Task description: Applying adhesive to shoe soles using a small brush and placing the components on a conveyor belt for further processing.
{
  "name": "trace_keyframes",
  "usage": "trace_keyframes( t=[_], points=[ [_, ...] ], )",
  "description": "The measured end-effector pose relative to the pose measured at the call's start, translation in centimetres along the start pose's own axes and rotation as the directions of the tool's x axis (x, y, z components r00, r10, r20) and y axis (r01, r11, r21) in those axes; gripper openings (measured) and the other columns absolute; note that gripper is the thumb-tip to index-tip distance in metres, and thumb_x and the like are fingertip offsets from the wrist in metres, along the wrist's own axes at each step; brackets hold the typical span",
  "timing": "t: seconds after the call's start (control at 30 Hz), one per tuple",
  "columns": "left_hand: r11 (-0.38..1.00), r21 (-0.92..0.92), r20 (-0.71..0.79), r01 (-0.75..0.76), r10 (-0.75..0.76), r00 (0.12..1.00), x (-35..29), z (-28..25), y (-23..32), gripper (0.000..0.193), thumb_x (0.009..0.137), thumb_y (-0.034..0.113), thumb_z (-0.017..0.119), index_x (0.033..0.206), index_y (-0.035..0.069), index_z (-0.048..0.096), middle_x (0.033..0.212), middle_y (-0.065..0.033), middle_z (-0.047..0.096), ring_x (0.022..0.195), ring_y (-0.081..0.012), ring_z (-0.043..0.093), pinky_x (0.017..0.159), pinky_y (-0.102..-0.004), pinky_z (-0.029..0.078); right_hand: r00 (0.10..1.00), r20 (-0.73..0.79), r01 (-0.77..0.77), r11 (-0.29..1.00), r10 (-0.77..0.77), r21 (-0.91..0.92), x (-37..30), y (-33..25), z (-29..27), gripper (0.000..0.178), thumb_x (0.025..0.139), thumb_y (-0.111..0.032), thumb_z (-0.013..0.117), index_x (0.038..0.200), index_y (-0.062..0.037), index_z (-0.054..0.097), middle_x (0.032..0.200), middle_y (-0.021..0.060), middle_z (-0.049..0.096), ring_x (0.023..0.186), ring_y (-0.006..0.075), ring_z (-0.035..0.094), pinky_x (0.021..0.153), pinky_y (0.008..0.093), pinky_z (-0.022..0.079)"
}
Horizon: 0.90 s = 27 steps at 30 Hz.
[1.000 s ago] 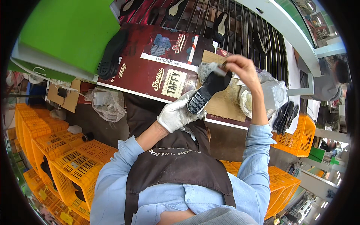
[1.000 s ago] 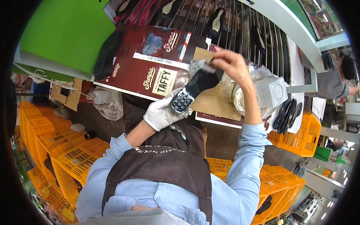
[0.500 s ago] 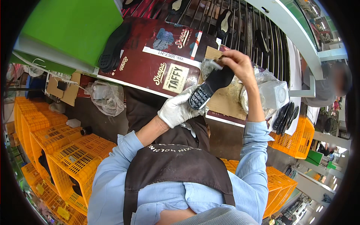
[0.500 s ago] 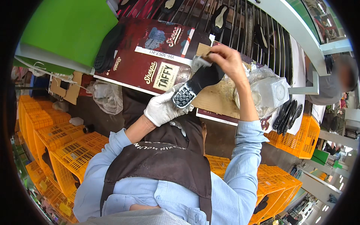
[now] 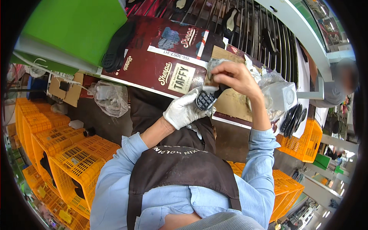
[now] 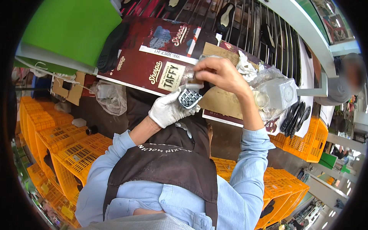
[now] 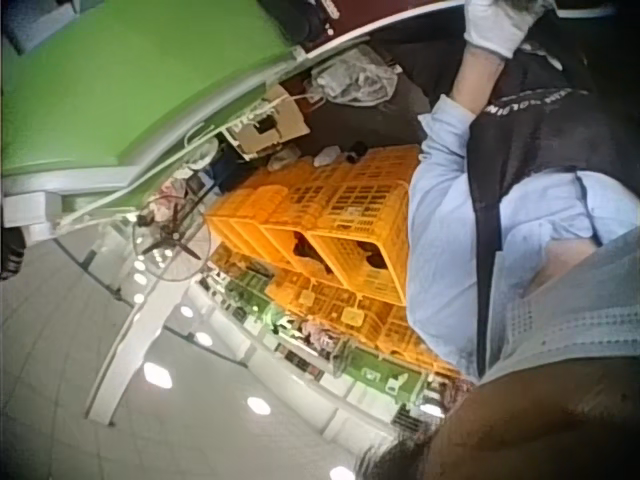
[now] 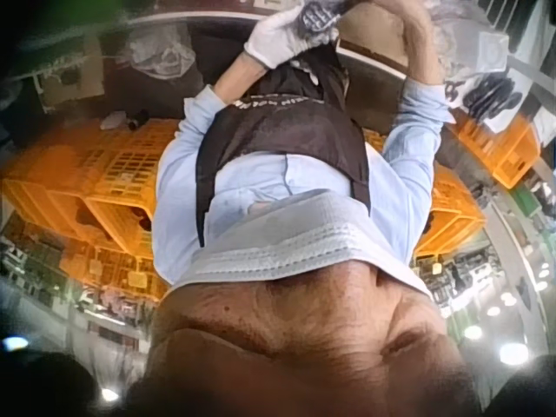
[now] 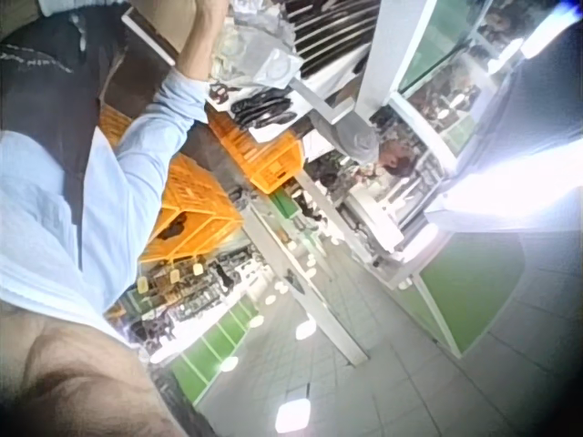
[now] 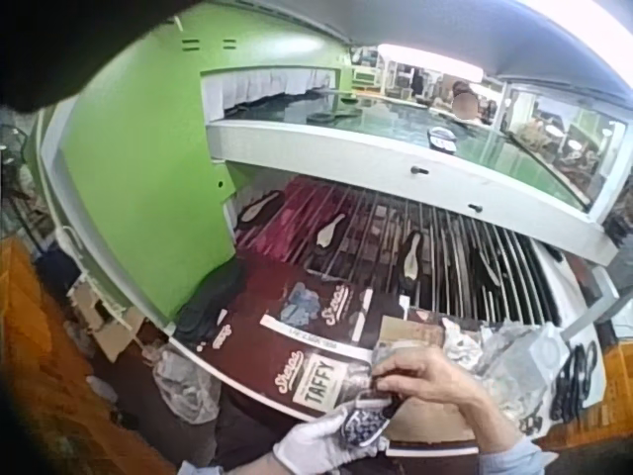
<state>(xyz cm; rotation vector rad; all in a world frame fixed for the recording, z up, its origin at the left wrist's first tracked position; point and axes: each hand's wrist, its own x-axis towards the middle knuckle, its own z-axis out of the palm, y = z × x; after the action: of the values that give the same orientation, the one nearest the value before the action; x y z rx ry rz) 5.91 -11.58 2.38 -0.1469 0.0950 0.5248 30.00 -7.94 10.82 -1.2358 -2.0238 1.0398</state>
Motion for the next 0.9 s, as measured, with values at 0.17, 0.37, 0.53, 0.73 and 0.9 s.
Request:
trace_keyframes(
  t=[0.17,0.37,0.53,0.73,0.9],
  points=[
    [0.999,0.036,-0.001,-0.001,0.001,1.000,0.0,-0.1,-0.1,0.046,0.103,0.026,0.037,0.145,0.008,0.033,0.132,-0.0231,0.051,0.111,-0.0452,0.057,0.095,-0.0511,0.051,0.939,-0.244,-0.167,0.940,0.244,0.297,0.0,-0.8,0.1,0.018,0.086,-0.003,0.067,0.103,0.0038,0.067,0.090,0.0053,0.069,0.081,0.0109,0.064,0.073,0.0240,0.052],
    [0.994,0.107,-0.007,-0.006,0.007,1.000,0.1,-0.3,-0.1,0.046,0.103,0.026,0.039,0.143,0.005,0.034,0.131,-0.0227,0.051,0.110,-0.0443,0.057,0.094,-0.0506,0.052,0.929,-0.364,-0.084,0.996,0.074,-0.011,-0.2,-0.6,0.3,0.018,0.084,-0.006,0.069,0.100,0.0022,0.068,0.090,0.0072,0.070,0.083,0.0123,0.064,0.074,0.0262,0.051],
    [0.995,0.094,0.000,-0.021,0.022,1.000,-0.1,-0.3,0.0,0.047,0.103,0.026,0.039,0.144,0.004,0.033,0.132,-0.0218,0.051,0.109,-0.0426,0.059,0.094,-0.0495,0.052,0.903,-0.261,-0.245,0.909,0.340,0.337,-0.3,3.1,-2.3,0.017,0.085,-0.004,0.068,0.100,0.0038,0.070,0.091,0.0047,0.069,0.083,0.0094,0.063,0.075,0.0243,0.051],
    [0.987,0.160,0.021,-0.014,0.011,1.000,-0.1,-0.3,-0.1,0.049,0.102,0.026,0.040,0.145,0.005,0.032,0.133,-0.0181,0.051,0.111,-0.0359,0.059,0.096,-0.0494,0.050,0.781,-0.583,-0.171,0.975,0.222,0.143,1.5,6.2,-1.4,0.020,0.086,-0.007,0.068,0.103,0.0039,0.069,0.090,0.0045,0.070,0.080,0.0101,0.063,0.075,0.0246,0.051],
    [0.989,0.141,0.015,-0.044,0.042,0.999,-0.3,-0.4,0.2,0.050,0.103,0.027,0.038,0.147,0.005,0.030,0.134,-0.0196,0.050,0.111,-0.0377,0.059,0.097,-0.0498,0.050,0.797,-0.523,-0.164,0.942,0.301,0.292,-0.5,5.7,-3.3,0.022,0.087,-0.008,0.069,0.107,0.0024,0.068,0.089,0.0023,0.068,0.080,0.0075,0.060,0.074,0.0220,0.049]
  ],
)
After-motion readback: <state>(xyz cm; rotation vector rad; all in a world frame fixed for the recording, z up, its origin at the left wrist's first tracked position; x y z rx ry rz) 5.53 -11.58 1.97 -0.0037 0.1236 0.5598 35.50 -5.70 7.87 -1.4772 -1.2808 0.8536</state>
